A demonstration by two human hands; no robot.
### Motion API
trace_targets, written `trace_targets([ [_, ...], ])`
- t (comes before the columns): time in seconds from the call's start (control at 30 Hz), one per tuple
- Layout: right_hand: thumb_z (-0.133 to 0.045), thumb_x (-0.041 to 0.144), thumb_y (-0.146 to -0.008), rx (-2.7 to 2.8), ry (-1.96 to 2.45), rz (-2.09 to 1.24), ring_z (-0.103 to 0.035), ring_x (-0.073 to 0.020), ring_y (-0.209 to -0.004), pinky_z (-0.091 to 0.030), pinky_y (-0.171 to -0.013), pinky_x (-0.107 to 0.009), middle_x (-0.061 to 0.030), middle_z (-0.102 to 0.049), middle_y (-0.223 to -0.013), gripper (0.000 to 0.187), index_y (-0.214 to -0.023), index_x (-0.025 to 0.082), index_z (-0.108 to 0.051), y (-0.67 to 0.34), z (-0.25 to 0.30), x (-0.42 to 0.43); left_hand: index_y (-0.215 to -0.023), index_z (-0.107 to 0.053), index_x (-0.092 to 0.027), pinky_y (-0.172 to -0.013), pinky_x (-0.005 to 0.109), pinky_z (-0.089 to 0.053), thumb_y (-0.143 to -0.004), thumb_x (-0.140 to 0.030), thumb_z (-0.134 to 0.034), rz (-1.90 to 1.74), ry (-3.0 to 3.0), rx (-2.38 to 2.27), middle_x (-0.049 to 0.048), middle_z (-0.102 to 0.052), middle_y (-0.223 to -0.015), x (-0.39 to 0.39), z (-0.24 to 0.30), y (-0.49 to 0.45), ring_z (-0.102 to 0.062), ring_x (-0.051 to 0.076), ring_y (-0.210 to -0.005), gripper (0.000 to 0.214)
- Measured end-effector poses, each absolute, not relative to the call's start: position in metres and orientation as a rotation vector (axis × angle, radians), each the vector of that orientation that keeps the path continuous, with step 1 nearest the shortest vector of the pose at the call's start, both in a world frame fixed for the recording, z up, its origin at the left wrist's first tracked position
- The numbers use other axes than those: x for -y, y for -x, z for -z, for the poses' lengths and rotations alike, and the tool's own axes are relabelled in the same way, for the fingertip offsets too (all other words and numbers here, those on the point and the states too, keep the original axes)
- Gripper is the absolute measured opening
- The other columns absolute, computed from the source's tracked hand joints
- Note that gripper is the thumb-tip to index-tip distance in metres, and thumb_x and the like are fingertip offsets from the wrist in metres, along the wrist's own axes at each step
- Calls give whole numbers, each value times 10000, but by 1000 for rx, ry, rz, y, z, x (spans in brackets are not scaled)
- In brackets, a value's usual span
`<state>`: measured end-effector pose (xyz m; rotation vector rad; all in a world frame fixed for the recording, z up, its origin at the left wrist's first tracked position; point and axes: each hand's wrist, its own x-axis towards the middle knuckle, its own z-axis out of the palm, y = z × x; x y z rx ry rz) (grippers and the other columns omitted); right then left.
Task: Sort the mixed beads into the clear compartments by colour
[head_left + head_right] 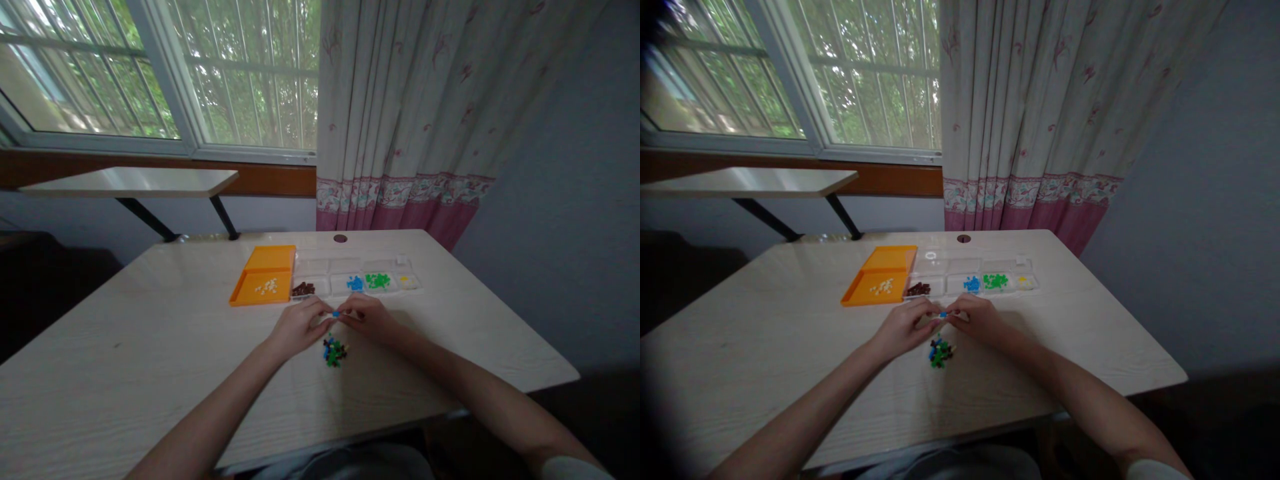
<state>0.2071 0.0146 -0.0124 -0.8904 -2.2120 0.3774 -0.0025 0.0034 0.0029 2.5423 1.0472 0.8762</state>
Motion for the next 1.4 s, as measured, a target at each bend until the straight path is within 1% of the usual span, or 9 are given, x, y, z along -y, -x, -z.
trace_targets([
  [0.2,-522,300,-839,2142,902,-152,-588,-143,-759,-452,-696,-243,-52,-650,-806,163,-884,202,-644,-221,4,-23,-793,-648,-203,-580,193,-417,-794,-237,-529,-555,-2527,-1027,3,-602,-720,-7,0,4,-557,115,-646,124],
  [0.37,-526,292,-835,2063,904,-36,-595,-143,-740,-460,-680,-239,-61,-652,-800,171,-880,191,-656,-229,-4,-27,-793,-653,-201,-596,190,-416,-802,-240,-525,-534,-2523,-970,6,-597,-725,-9,3,5,-561,114,-651,134],
  [0.5,-536,297,-826,2029,994,1,-595,-147,-741,-458,-688,-241,-64,-654,-798,172,-870,188,-660,-232,-4,-30,-797,-642,-197,-592,187,-411,-813,-216,-498,-501,-2553,-970,8,-602,-728,-9,1,7,-561,111,-644,146],
  [0.8,-513,328,-824,1963,1257,14,-569,-150,-712,-450,-666,-247,-52,-631,-793,218,-899,190,-664,-245,7,-51,-754,-613,-193,-589,193,-406,-788,-187,-478,-518,-2639,-1014,9,-611,-725,-10,3,11,-567,120,-642,139],
  [1.0,-492,247,-821,2021,1325,-21,-575,-154,-758,-445,-686,-250,-45,-638,-854,250,-1017,205,-642,-248,11,-55,-770,-625,-195,-650,213,-430,-788,-149,-449,-540,-2659,-985,25,-624,-754,-11,-1,15,-588,137,-708,183],
  [1.07,-490,224,-816,2050,1300,-52,-576,-149,-746,-446,-686,-246,-47,-641,-858,243,-1002,198,-644,-246,10,-52,-797,-634,-200,-666,217,-435,-785,-150,-452,-523,-2685,-996,28,-628,-771,-11,-1,16,-595,140,-728,188],
  [1.2,-501,211,-812,2147,1177,-108,-585,-140,-759,-444,-698,-236,-40,-653,-842,180,-902,203,-657,-236,11,-42,-862,-634,-213,-673,218,-438,-790,-187,-479,-462,-2717,-992,21,-630,-802,-9,-2,15,-602,142,-744,173],
  [1.3,-501,195,-816,2255,1050,-156,-593,-138,-778,-440,-711,-231,-41,-659,-842,164,-881,190,-651,-226,13,-31,-848,-637,-217,-663,210,-433,-795,-186,-481,-440,-2722,-981,18,-627,-807,-7,-3,13,-601,137,-742,167],
  [1.4,-497,167,-815,2351,995,-209,-591,-129,-752,-435,-691,-216,-36,-657,-829,163,-873,190,-648,-217,12,-21,-834,-638,-215,-651,201,-429,-792,-158,-479,-474,-2665,-976,13,-627,-807,-6,-3,11,-594,128,-731,174],
])
